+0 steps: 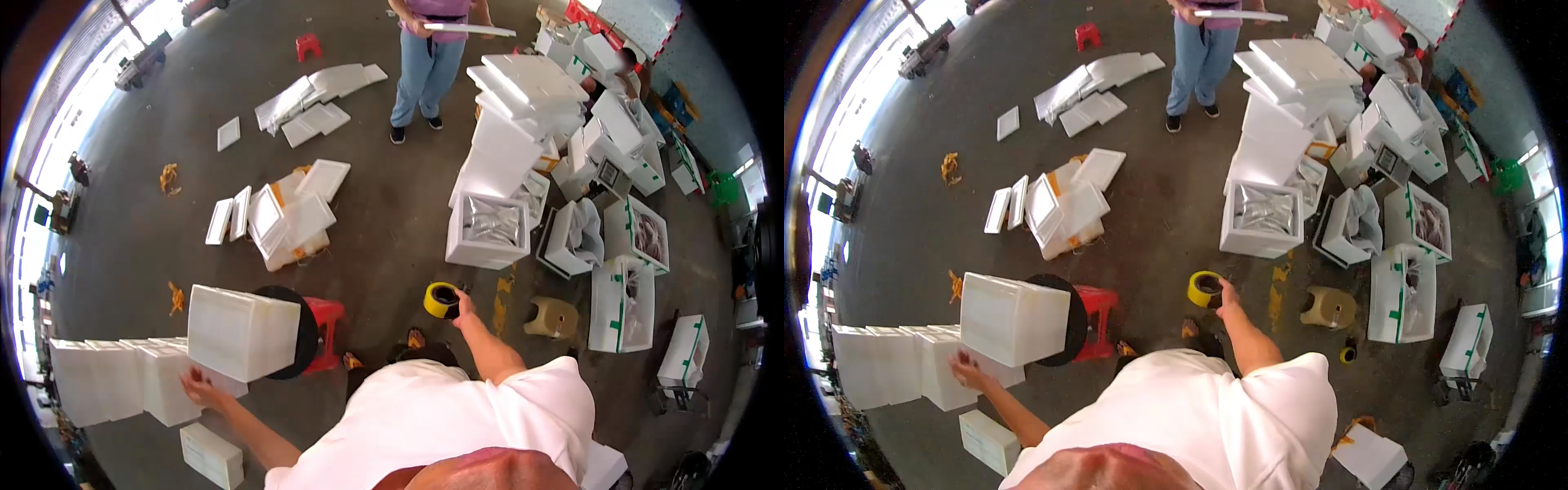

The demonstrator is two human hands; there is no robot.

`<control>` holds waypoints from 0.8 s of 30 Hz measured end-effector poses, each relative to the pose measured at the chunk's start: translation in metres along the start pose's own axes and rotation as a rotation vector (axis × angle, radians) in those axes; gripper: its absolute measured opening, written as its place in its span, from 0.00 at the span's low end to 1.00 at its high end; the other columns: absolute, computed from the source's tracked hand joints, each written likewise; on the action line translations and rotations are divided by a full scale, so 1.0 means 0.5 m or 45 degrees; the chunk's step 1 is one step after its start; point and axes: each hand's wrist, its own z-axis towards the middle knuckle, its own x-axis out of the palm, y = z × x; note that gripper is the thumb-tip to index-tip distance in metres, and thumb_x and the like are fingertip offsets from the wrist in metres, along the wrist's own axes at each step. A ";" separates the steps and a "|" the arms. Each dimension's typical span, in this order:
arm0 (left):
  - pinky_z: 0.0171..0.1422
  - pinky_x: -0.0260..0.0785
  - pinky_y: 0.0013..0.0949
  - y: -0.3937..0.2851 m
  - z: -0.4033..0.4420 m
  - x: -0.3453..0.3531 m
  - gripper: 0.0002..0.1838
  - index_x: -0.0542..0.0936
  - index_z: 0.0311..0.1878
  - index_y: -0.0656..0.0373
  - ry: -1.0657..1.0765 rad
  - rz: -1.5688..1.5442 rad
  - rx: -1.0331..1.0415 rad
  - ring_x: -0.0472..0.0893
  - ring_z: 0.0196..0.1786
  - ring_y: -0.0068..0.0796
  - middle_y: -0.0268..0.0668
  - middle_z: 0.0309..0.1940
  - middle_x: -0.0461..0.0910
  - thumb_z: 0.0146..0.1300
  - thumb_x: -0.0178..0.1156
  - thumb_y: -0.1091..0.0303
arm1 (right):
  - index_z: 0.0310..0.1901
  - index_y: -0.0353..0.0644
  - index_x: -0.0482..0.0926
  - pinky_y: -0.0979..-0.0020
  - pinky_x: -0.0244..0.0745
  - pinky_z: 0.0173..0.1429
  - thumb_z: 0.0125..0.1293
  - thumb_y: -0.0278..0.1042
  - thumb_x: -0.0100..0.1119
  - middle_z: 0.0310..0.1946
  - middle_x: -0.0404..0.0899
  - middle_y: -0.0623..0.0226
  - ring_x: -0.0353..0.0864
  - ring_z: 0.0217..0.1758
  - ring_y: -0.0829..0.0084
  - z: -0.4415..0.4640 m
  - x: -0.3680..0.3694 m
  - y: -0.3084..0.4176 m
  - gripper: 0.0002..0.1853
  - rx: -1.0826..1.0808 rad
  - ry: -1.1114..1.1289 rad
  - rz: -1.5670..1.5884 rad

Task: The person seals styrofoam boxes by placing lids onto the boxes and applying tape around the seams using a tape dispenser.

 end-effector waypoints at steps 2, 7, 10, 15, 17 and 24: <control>0.55 0.68 0.37 0.221 0.112 -0.116 0.33 0.73 0.64 0.62 0.002 -0.053 -0.291 0.78 0.49 0.36 0.43 0.53 0.79 0.69 0.52 0.42 | 0.58 0.41 0.77 0.55 0.76 0.62 0.70 0.47 0.52 0.56 0.80 0.61 0.81 0.58 0.62 -0.195 0.139 0.041 0.22 0.054 0.849 0.262; 0.69 0.64 0.53 0.366 0.175 -0.137 0.41 0.65 0.72 0.52 0.235 -0.103 -1.212 0.67 0.69 0.48 0.45 0.68 0.67 0.67 0.39 0.30 | 0.59 0.37 0.74 0.59 0.77 0.62 0.76 0.41 0.44 0.54 0.79 0.60 0.81 0.56 0.66 -0.459 0.602 0.007 0.19 -0.086 1.969 -0.059; 0.71 0.63 0.53 0.437 0.207 -0.064 0.41 0.61 0.74 0.56 0.874 -0.562 -0.983 0.66 0.71 0.47 0.43 0.72 0.62 0.69 0.44 0.34 | 0.65 0.38 0.68 0.63 0.68 0.69 0.57 0.24 0.66 0.58 0.76 0.57 0.74 0.63 0.68 -0.554 0.869 -0.125 0.32 -1.890 1.898 -0.901; 0.66 0.71 0.51 0.283 0.201 0.008 0.36 0.64 0.72 0.56 0.933 -0.722 -0.956 0.73 0.65 0.45 0.41 0.67 0.70 0.71 0.43 0.39 | 0.40 0.52 0.80 0.78 0.71 0.33 0.68 0.50 0.55 0.36 0.81 0.77 0.78 0.40 0.86 -0.570 1.145 -0.396 0.13 -0.047 1.813 -1.024; 0.65 0.72 0.49 0.400 0.254 0.017 0.33 0.66 0.70 0.58 1.063 -0.910 -0.872 0.74 0.64 0.42 0.40 0.65 0.72 0.72 0.45 0.42 | 0.39 0.54 0.81 0.78 0.72 0.38 0.66 0.52 0.55 0.37 0.82 0.79 0.78 0.39 0.85 -0.668 1.136 -0.451 0.13 -0.198 1.724 -1.103; 0.63 0.72 0.42 0.376 0.298 0.010 0.30 0.67 0.67 0.59 1.053 -1.053 -0.938 0.75 0.61 0.38 0.38 0.62 0.73 0.73 0.46 0.45 | 0.41 0.48 0.82 0.71 0.77 0.47 0.66 0.43 0.54 0.36 0.84 0.73 0.82 0.41 0.76 -0.750 1.121 -0.484 0.11 -0.262 1.676 -1.164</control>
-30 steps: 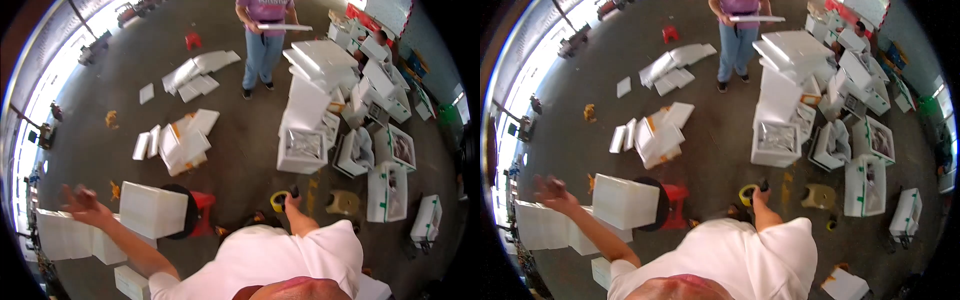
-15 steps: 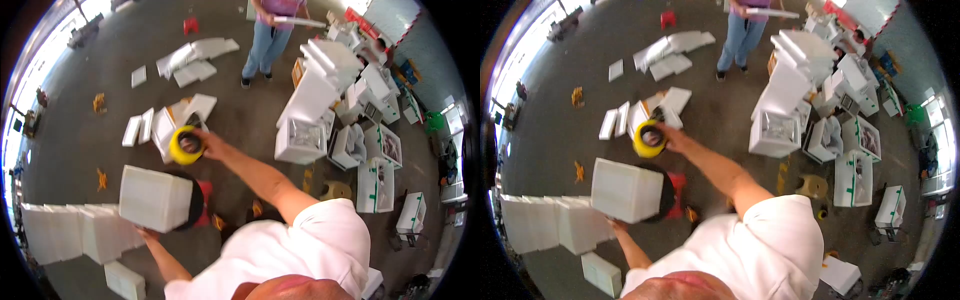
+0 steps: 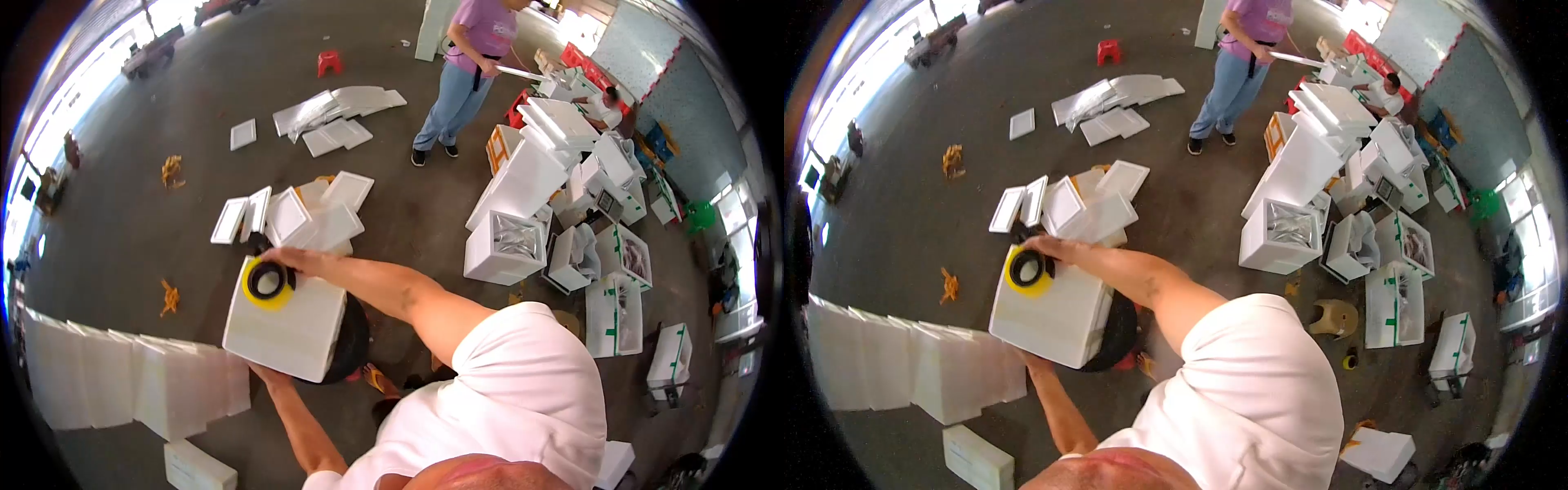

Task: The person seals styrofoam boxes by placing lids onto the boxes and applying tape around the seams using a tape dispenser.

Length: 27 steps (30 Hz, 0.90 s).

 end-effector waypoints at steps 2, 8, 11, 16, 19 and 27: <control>0.61 0.72 0.40 -0.012 -0.011 0.000 0.28 0.69 0.66 0.58 -0.049 -0.004 0.036 0.76 0.58 0.36 0.37 0.59 0.74 0.73 0.47 0.46 | 0.47 0.45 0.82 0.67 0.74 0.54 0.69 0.47 0.54 0.42 0.82 0.70 0.78 0.47 0.76 0.027 -0.032 -0.033 0.16 -0.292 -0.049 -0.168; 0.54 0.73 0.35 -0.018 -0.152 0.068 0.24 0.74 0.60 0.56 -0.596 0.013 0.321 0.78 0.50 0.32 0.33 0.50 0.78 0.73 0.48 0.48 | 0.56 0.44 0.79 0.54 0.76 0.62 0.73 0.45 0.49 0.53 0.82 0.61 0.82 0.56 0.61 -0.187 -0.122 -0.078 0.19 -0.007 0.185 0.938; 0.54 0.73 0.37 0.047 -0.186 0.054 0.25 0.72 0.63 0.57 -0.520 0.208 0.196 0.77 0.53 0.32 0.33 0.55 0.75 0.75 0.45 0.49 | 0.56 0.44 0.80 0.55 0.77 0.61 0.72 0.45 0.48 0.53 0.83 0.62 0.82 0.56 0.61 -0.201 -0.238 -0.251 0.20 0.022 0.000 1.071; 0.66 0.67 0.41 0.222 -0.266 -0.040 0.32 0.67 0.70 0.56 -0.300 0.401 -0.054 0.72 0.65 0.35 0.36 0.63 0.73 0.72 0.48 0.42 | 0.54 0.41 0.81 0.59 0.78 0.60 0.72 0.43 0.47 0.50 0.84 0.64 0.83 0.54 0.65 -0.260 -0.342 -0.414 0.19 0.019 -0.143 1.040; 0.72 0.59 0.40 0.287 -0.283 0.007 0.35 0.63 0.72 0.60 -0.571 0.390 -0.249 0.66 0.70 0.34 0.37 0.67 0.69 0.71 0.54 0.46 | 0.53 0.39 0.81 0.59 0.78 0.61 0.72 0.41 0.46 0.50 0.84 0.63 0.83 0.54 0.67 -0.283 -0.413 -0.438 0.19 0.133 -0.163 1.007; 0.71 0.65 0.44 0.302 -0.185 0.049 0.36 0.65 0.71 0.64 -0.643 0.786 -0.329 0.72 0.65 0.41 0.45 0.66 0.70 0.71 0.55 0.46 | 0.51 0.43 0.82 0.68 0.69 0.65 0.70 0.35 0.52 0.49 0.82 0.69 0.78 0.53 0.73 -0.210 -0.416 -0.415 0.14 -0.322 -0.011 0.825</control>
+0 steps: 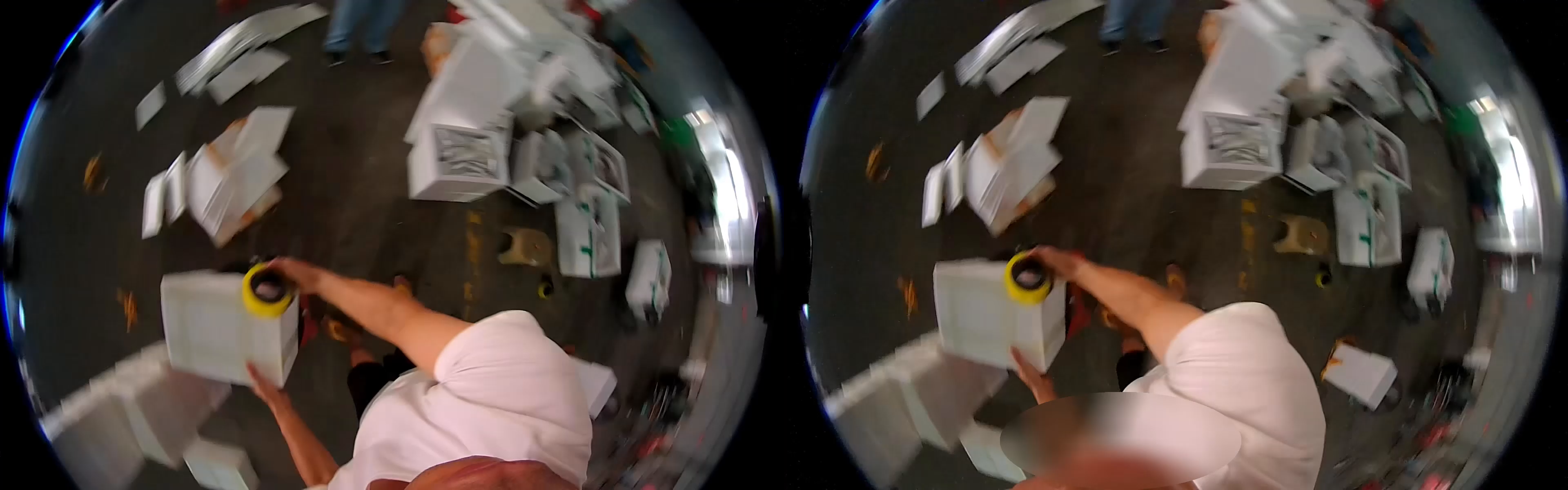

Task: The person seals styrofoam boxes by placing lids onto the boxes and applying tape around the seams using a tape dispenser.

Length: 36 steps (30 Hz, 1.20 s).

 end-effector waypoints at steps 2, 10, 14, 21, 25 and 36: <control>0.71 0.64 0.45 -0.025 -0.032 0.029 0.40 0.65 0.70 0.66 -0.146 0.270 0.175 0.72 0.66 0.43 0.46 0.67 0.70 0.66 0.62 0.45 | 0.54 0.41 0.80 0.72 0.73 0.57 0.74 0.42 0.47 0.45 0.82 0.73 0.79 0.48 0.78 -0.024 0.025 0.054 0.17 0.154 -0.142 -0.079; 0.79 0.45 0.57 -0.163 0.008 0.281 0.46 0.68 0.70 0.53 0.923 1.618 1.808 0.60 0.74 0.53 0.46 0.71 0.65 0.47 0.75 0.52 | 0.49 0.38 0.83 0.67 0.77 0.54 0.71 0.38 0.54 0.46 0.84 0.65 0.83 0.48 0.73 -0.275 -0.191 0.186 0.15 0.352 -0.651 -0.346; 0.80 0.46 0.55 -0.167 0.067 0.359 0.37 0.71 0.64 0.51 1.054 2.085 1.533 0.65 0.71 0.45 0.40 0.63 0.71 0.46 0.70 0.65 | 0.63 0.34 0.72 0.69 0.77 0.55 0.61 0.34 0.67 0.48 0.82 0.63 0.82 0.48 0.71 -0.256 -0.329 0.157 0.30 0.221 -0.713 -0.244; 0.78 0.51 0.55 -0.166 0.101 0.365 0.34 0.73 0.59 0.51 1.119 2.097 1.561 0.72 0.64 0.40 0.35 0.56 0.75 0.45 0.69 0.65 | 0.64 0.41 0.74 0.73 0.77 0.54 0.59 0.30 0.67 0.43 0.84 0.64 0.81 0.50 0.76 -0.051 -0.373 0.110 0.29 0.211 -0.252 -0.692; 0.73 0.56 0.52 -0.164 0.112 0.366 0.29 0.76 0.55 0.51 1.130 2.092 1.536 0.74 0.61 0.41 0.34 0.52 0.78 0.45 0.69 0.65 | 0.57 0.42 0.80 0.73 0.76 0.55 0.55 0.32 0.70 0.42 0.85 0.64 0.81 0.50 0.75 0.108 -0.365 0.102 0.25 0.332 0.118 -1.133; 0.68 0.60 0.47 -0.260 0.343 0.433 0.25 0.76 0.60 0.48 -0.118 2.056 1.280 0.73 0.61 0.48 0.41 0.56 0.78 0.58 0.62 0.58 | 0.62 0.40 0.77 0.65 0.68 0.66 0.52 0.33 0.73 0.57 0.80 0.58 0.76 0.60 0.68 -0.042 -0.381 0.014 0.32 0.363 0.223 -1.284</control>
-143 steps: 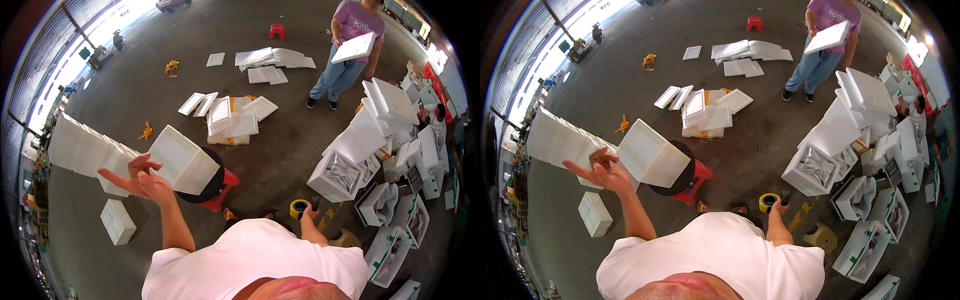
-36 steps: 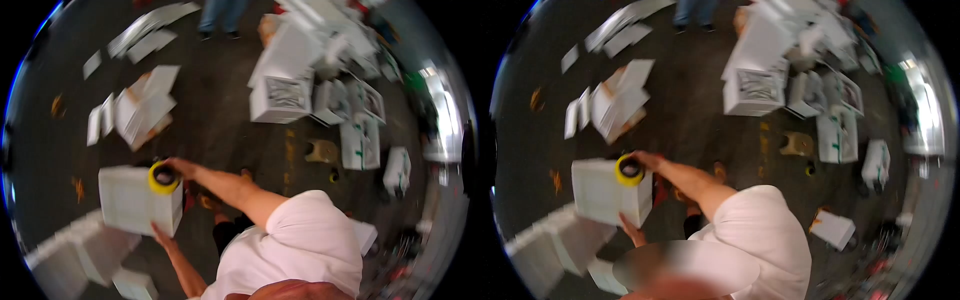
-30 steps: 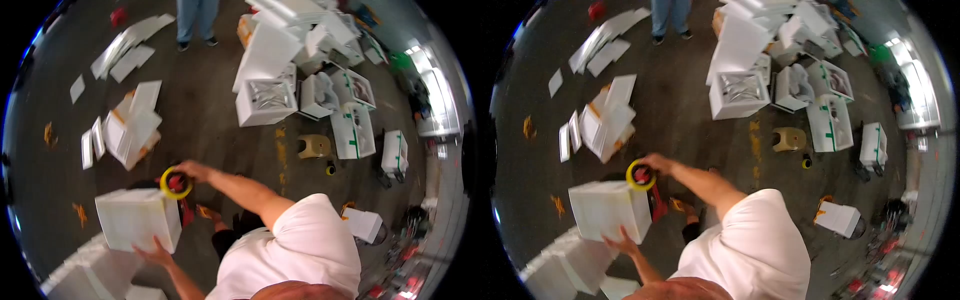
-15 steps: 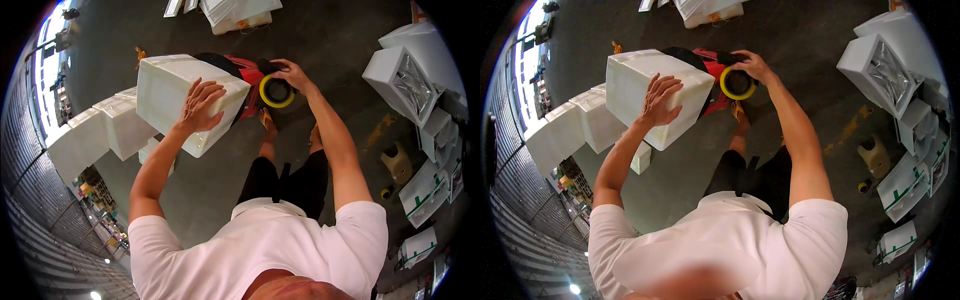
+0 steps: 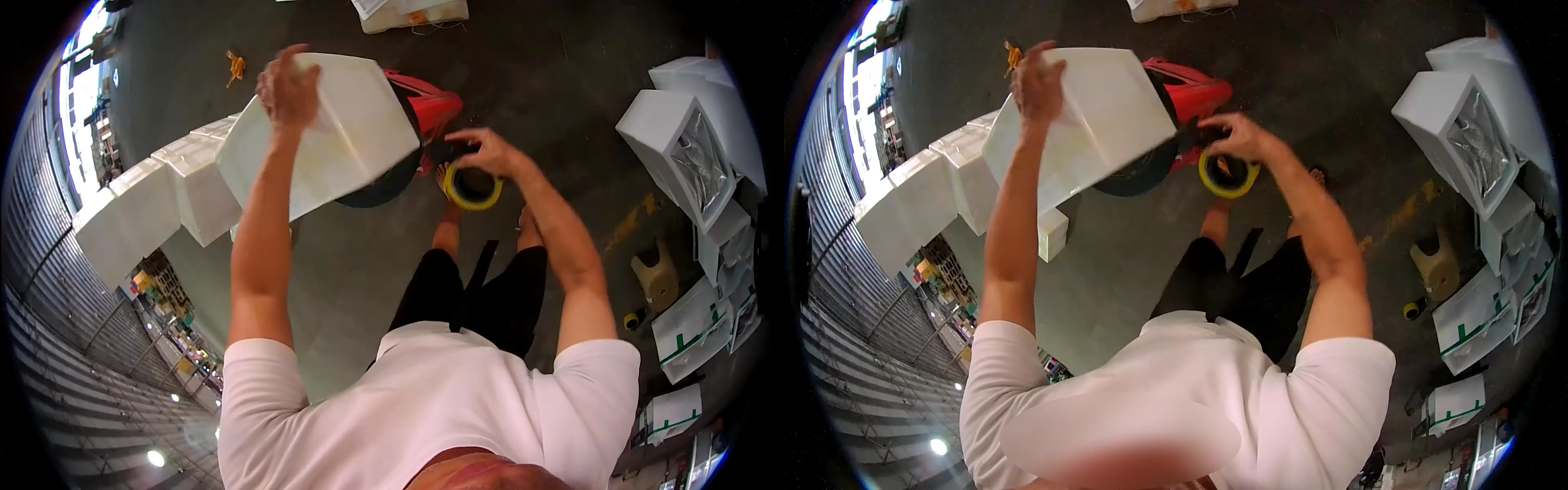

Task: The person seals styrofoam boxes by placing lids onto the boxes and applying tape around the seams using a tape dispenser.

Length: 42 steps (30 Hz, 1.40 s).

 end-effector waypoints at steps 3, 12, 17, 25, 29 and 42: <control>0.70 0.58 0.48 0.131 0.073 0.006 0.26 0.75 0.63 0.49 -0.156 -0.044 -0.416 0.71 0.65 0.49 0.43 0.59 0.76 0.61 0.63 0.55 | 0.61 0.42 0.78 0.66 0.72 0.63 0.53 0.36 0.74 0.57 0.80 0.57 0.79 0.58 0.67 0.070 0.050 0.014 0.32 -0.057 -0.115 0.192; 0.72 0.55 0.47 0.187 0.007 -0.025 0.32 0.73 0.62 0.48 0.111 0.124 -0.056 0.68 0.66 0.48 0.43 0.59 0.75 0.58 0.61 0.42 | 0.60 0.40 0.78 0.69 0.75 0.60 0.54 0.32 0.71 0.54 0.81 0.63 0.78 0.56 0.72 0.204 0.017 0.048 0.29 0.067 0.053 0.282; 0.74 0.54 0.45 0.326 0.004 -0.012 0.37 0.71 0.66 0.52 0.034 -0.003 -0.765 0.66 0.69 0.50 0.47 0.61 0.74 0.59 0.58 0.38 | 0.59 0.38 0.79 0.65 0.69 0.68 0.47 0.33 0.75 0.57 0.80 0.57 0.77 0.62 0.65 0.024 0.069 -0.001 0.34 0.013 0.231 0.020; 0.76 0.50 0.48 -0.006 -0.165 -0.045 0.38 0.69 0.68 0.49 0.121 0.008 0.353 0.65 0.69 0.46 0.43 0.62 0.72 0.54 0.70 0.53 | 0.63 0.43 0.76 0.68 0.76 0.56 0.56 0.33 0.70 0.52 0.81 0.57 0.80 0.51 0.72 0.181 -0.037 0.061 0.30 -0.005 -0.095 0.057; 0.74 0.53 0.47 0.001 -0.119 -0.037 0.37 0.70 0.67 0.48 0.150 -0.020 0.038 0.66 0.68 0.48 0.44 0.61 0.73 0.55 0.68 0.49 | 0.62 0.38 0.76 0.64 0.71 0.65 0.52 0.31 0.73 0.58 0.79 0.57 0.77 0.61 0.68 0.040 0.005 -0.022 0.33 -0.184 0.035 0.129; 0.75 0.48 0.47 0.074 -0.042 -0.011 0.38 0.71 0.67 0.46 -0.037 -0.070 0.318 0.63 0.70 0.42 0.39 0.62 0.72 0.53 0.69 0.48 | 0.65 0.37 0.72 0.71 0.76 0.56 0.60 0.28 0.66 0.56 0.80 0.61 0.79 0.51 0.76 0.201 -0.013 0.030 0.30 -0.167 -0.078 0.285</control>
